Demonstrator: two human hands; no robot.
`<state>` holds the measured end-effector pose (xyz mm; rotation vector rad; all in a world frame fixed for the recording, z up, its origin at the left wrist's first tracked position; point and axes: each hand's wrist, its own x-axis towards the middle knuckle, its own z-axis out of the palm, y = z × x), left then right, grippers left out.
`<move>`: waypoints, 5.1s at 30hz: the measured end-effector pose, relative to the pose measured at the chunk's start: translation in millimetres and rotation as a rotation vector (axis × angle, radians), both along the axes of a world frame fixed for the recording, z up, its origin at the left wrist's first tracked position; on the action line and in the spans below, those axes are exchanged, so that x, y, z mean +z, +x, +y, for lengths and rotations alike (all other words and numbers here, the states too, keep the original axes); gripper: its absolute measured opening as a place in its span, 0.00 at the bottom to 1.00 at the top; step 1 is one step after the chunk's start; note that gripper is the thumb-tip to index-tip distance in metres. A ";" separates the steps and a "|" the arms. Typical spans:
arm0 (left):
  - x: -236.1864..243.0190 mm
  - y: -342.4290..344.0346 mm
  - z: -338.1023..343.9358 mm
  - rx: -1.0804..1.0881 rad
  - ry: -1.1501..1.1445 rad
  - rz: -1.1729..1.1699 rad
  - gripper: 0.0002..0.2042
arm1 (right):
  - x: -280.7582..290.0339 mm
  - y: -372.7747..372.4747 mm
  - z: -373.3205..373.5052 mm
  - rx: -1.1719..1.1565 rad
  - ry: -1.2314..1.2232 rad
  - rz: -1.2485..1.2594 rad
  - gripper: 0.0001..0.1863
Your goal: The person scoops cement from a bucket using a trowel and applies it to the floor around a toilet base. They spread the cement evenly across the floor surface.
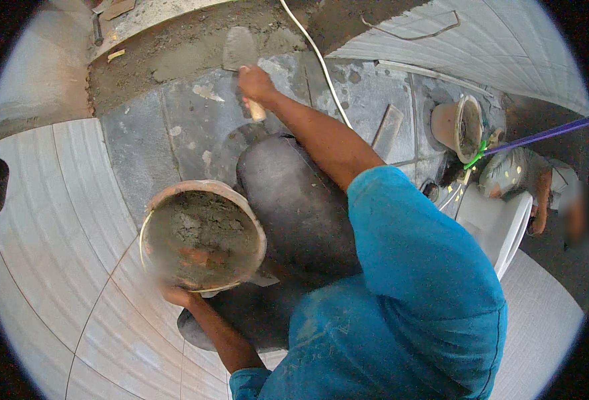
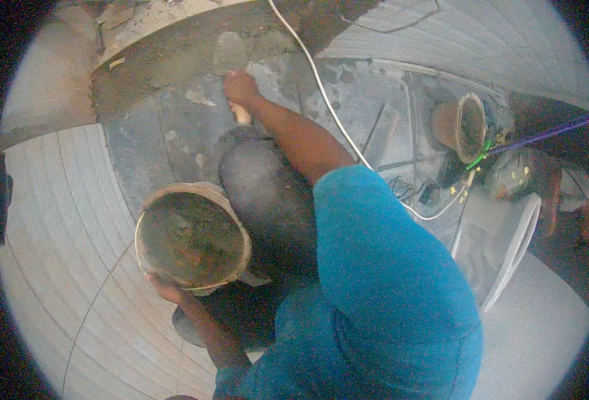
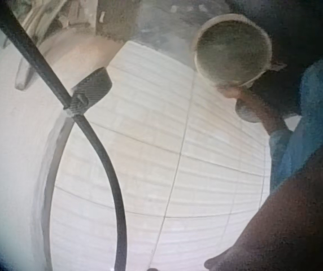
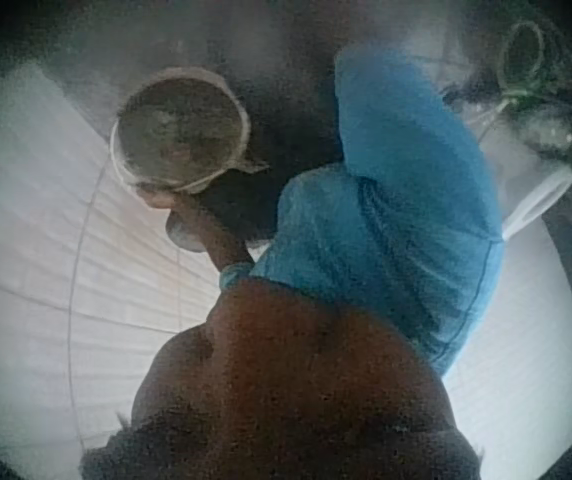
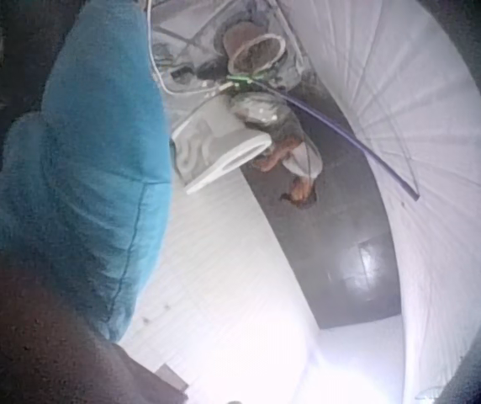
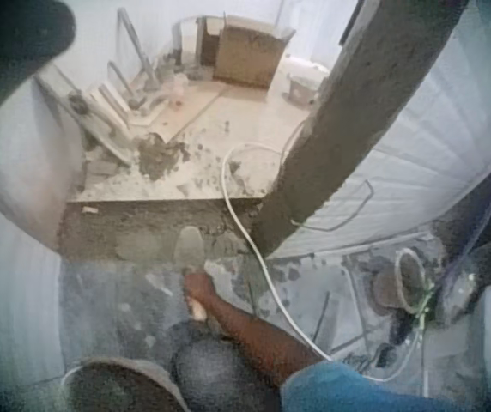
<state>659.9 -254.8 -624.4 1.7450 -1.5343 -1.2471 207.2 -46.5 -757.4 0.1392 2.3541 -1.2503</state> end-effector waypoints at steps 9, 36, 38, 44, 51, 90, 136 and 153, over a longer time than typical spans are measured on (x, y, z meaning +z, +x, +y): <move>-11.6 8.1 -7.9 0.084 0.114 0.202 0.21 | 40.4 -20.0 61.4 0.231 0.505 0.125 0.23; -8.5 13.6 2.3 -0.107 0.046 0.311 0.23 | -20.3 1.4 -93.6 0.325 -0.111 0.144 0.22; -11.3 15.5 1.6 -0.189 -0.103 0.215 0.23 | -17.4 1.6 -109.8 0.378 -0.105 0.160 0.22; -3.4 7.5 -3.5 0.105 0.221 0.314 0.17 | 4.1 6.7 -130.2 0.725 0.205 0.240 0.21; -0.2 4.9 1.1 0.093 0.172 0.270 0.20 | 66.7 0.9 -31.9 0.578 0.396 0.167 0.21; 13.1 -10.3 7.5 0.114 0.245 0.242 0.19 | 50.5 30.6 128.0 0.236 -0.045 0.033 0.18; 15.3 -16.2 6.6 0.126 0.186 0.219 0.22 | 52.9 28.0 -141.4 0.926 0.279 0.183 0.19; 11.1 9.9 2.6 0.000 0.249 0.343 0.17 | 45.3 -26.7 82.4 0.318 0.663 0.143 0.17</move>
